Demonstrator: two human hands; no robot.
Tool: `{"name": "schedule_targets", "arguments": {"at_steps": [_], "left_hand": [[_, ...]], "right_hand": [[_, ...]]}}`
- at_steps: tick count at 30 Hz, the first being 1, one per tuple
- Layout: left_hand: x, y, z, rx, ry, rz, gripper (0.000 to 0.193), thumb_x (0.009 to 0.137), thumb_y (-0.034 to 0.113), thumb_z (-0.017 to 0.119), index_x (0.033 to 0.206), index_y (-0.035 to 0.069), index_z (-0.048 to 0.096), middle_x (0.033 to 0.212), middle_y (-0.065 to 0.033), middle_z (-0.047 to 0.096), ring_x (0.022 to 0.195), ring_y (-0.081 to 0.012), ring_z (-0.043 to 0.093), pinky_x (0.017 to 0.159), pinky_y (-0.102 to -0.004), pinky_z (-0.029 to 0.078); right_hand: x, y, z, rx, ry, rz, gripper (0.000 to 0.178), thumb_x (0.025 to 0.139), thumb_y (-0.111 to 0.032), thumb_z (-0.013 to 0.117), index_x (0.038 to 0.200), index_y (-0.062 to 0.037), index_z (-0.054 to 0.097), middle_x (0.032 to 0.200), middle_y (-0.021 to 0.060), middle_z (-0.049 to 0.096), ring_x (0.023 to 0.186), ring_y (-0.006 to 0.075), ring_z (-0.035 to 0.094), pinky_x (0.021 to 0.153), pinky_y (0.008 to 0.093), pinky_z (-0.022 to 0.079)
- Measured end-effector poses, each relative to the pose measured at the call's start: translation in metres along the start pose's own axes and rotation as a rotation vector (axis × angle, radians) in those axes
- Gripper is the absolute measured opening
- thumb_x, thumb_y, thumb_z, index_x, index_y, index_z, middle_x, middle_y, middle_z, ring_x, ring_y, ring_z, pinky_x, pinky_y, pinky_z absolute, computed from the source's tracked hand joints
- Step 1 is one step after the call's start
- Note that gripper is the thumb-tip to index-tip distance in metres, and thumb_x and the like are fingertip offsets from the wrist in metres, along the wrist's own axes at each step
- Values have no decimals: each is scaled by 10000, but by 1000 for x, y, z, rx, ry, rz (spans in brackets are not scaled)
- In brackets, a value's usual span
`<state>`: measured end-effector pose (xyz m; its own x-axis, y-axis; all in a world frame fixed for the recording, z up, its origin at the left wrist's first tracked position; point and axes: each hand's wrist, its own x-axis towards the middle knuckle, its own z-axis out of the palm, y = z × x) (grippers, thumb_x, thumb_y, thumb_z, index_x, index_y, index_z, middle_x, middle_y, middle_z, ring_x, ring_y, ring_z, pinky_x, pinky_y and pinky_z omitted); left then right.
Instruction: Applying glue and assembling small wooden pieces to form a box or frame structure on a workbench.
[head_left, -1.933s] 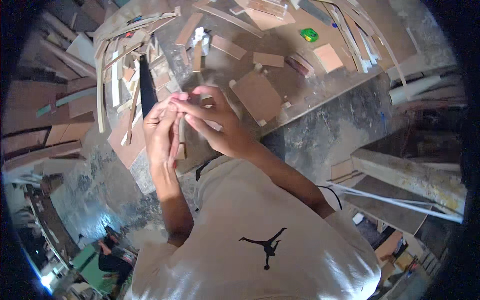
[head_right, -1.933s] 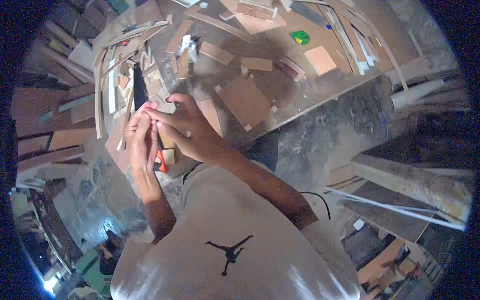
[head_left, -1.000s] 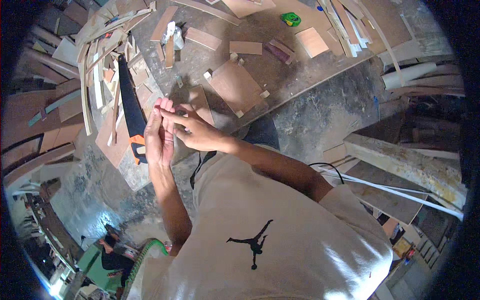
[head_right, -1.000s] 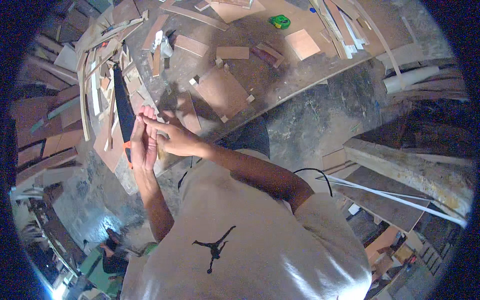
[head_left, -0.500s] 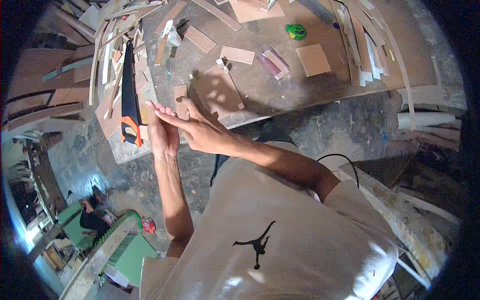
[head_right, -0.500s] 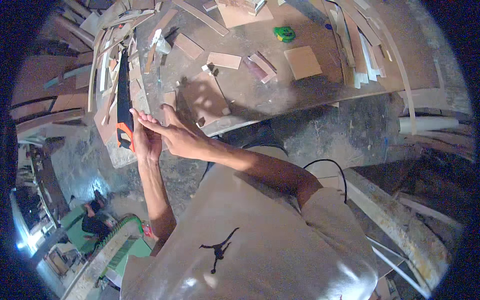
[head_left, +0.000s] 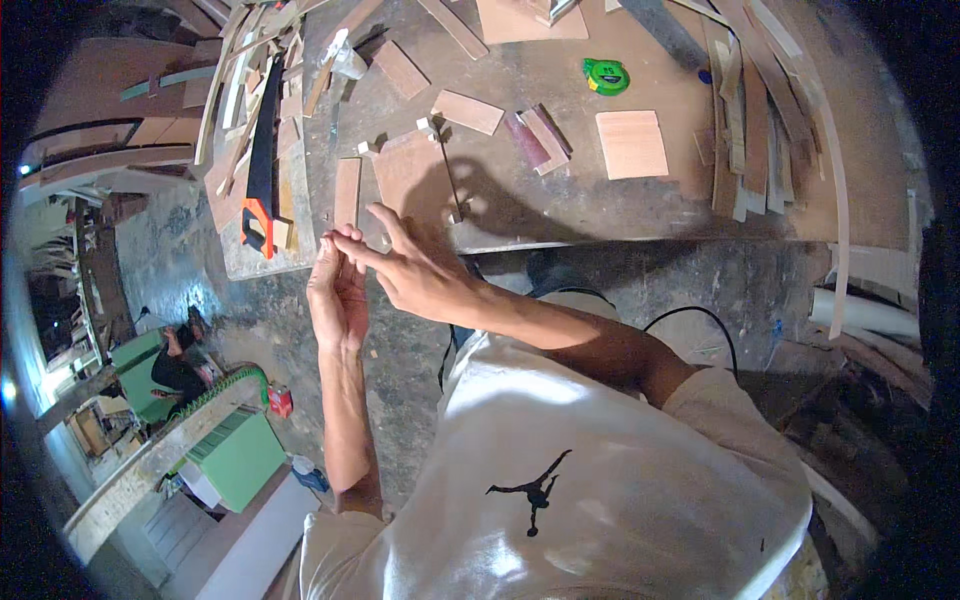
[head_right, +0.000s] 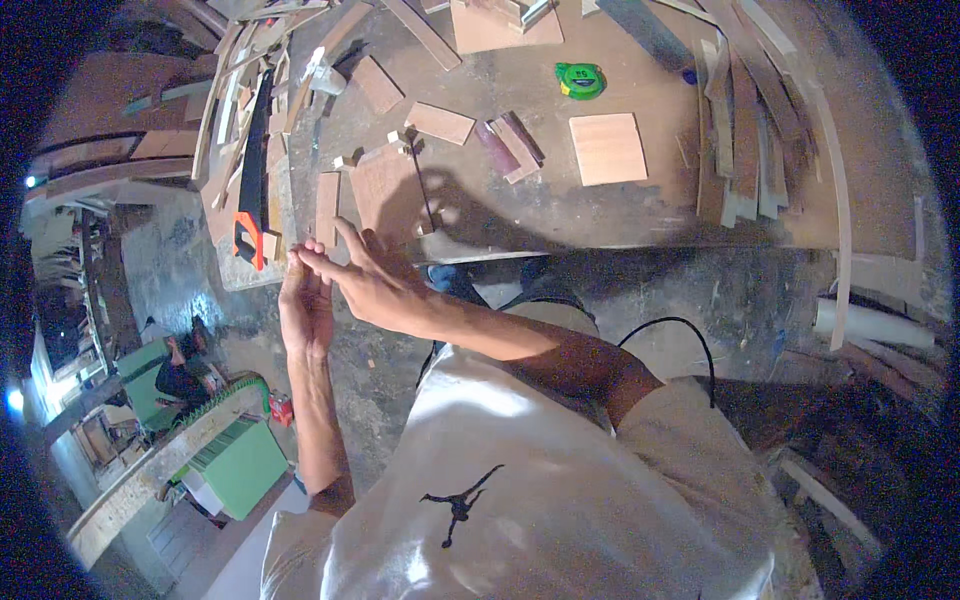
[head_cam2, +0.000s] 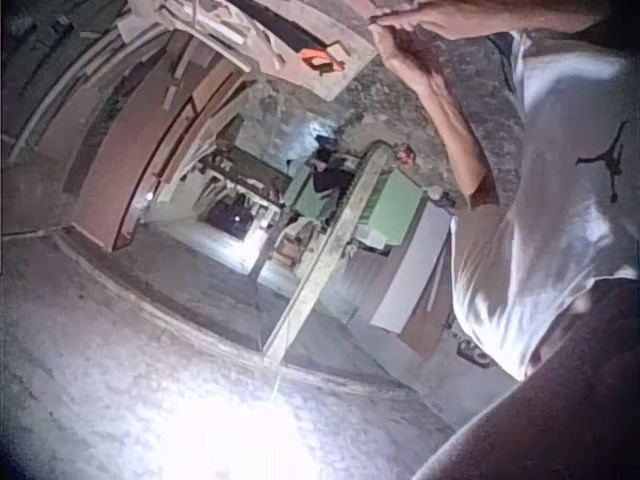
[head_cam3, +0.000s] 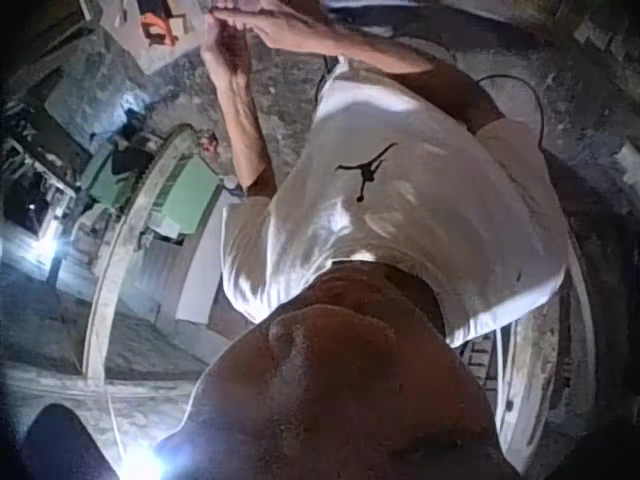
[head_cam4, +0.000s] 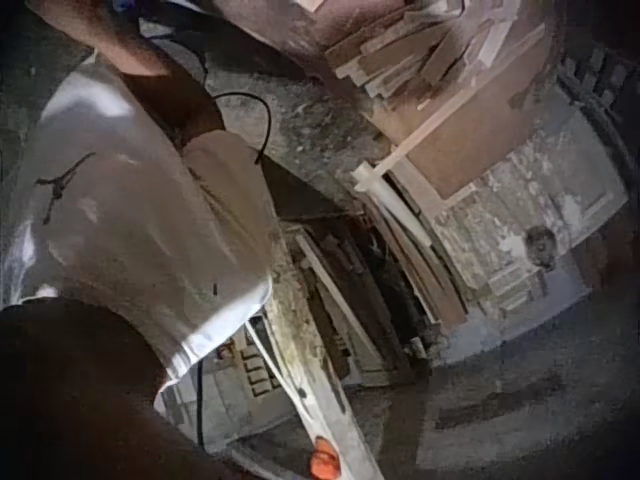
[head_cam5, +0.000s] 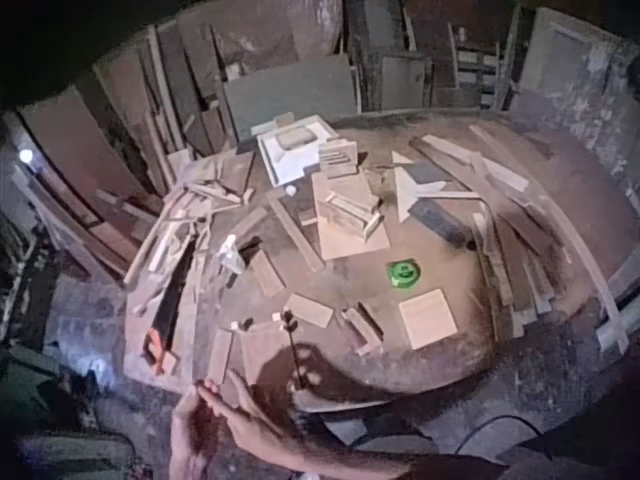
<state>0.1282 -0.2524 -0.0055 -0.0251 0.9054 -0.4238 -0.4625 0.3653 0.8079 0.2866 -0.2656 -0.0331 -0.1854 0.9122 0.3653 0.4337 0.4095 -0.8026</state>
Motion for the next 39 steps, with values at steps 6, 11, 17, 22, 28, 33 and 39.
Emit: {"name": "schedule_targets", "arguments": {"at_steps": [6,11,17,22,28,33,39], "left_hand": [[-3,12,22,-3,48,86,262,1046,204,534,1199,12,624,1183,-121,686,1107,-215,660,1002,-348,524],[-9,-9,38,35,218,259,199,1018,152,587,1136,-3,628,1238,-154,665,1152,-264,651,975,-372,553],[-34,-23,47,14,83,156,414,1042,196,547,1390,-25,505,1373,-159,587,1253,-242,589,1067,-358,479],[-47,-37,33,196,120,126,403,1043,159,538,1372,-74,521,1330,-172,617,1232,-261,603,1061,-380,488],[-44,-46,37,55,302,210,320,989,105,628,1251,-78,610,1183,-187,686,1081,-235,678,952,-342,561],[-33,-44,31,32,385,309,254,960,103,674,1155,-59,655,1128,-174,708,1011,-220,698,881,-311,590],[-29,-13,51,4,255,272,247,993,66,604,1212,-48,593,1243,-196,662,1096,-241,676,875,-341,602]], "right_hand": [[6,1,-4,83,-125,16,745,875,-66,596,1546,-293,369,1198,242,523,882,386,608,773,503,485],[6,9,-21,57,-245,-29,748,877,-59,594,1557,-245,344,1119,180,539,936,355,605,785,452,521],[-24,32,-28,79,-265,-94,702,870,-59,604,1520,-249,419,1106,193,531,887,371,618,774,463,531],[-36,32,-38,-89,-401,-92,700,857,-59,613,1489,-323,470,1086,123,555,886,306,630,729,437,523],[-21,33,-47,-484,-206,-299,665,857,-62,574,1443,-374,527,1054,52,567,915,218,628,759,371,484],[-6,23,-39,-237,-355,-156,642,881,-22,596,1458,-294,519,1197,99,585,902,274,645,763,383,528],[19,16,-26,969,-616,354,635,937,7,500,1535,-182,398,1473,225,490,1009,241,676,868,344,537]]}}
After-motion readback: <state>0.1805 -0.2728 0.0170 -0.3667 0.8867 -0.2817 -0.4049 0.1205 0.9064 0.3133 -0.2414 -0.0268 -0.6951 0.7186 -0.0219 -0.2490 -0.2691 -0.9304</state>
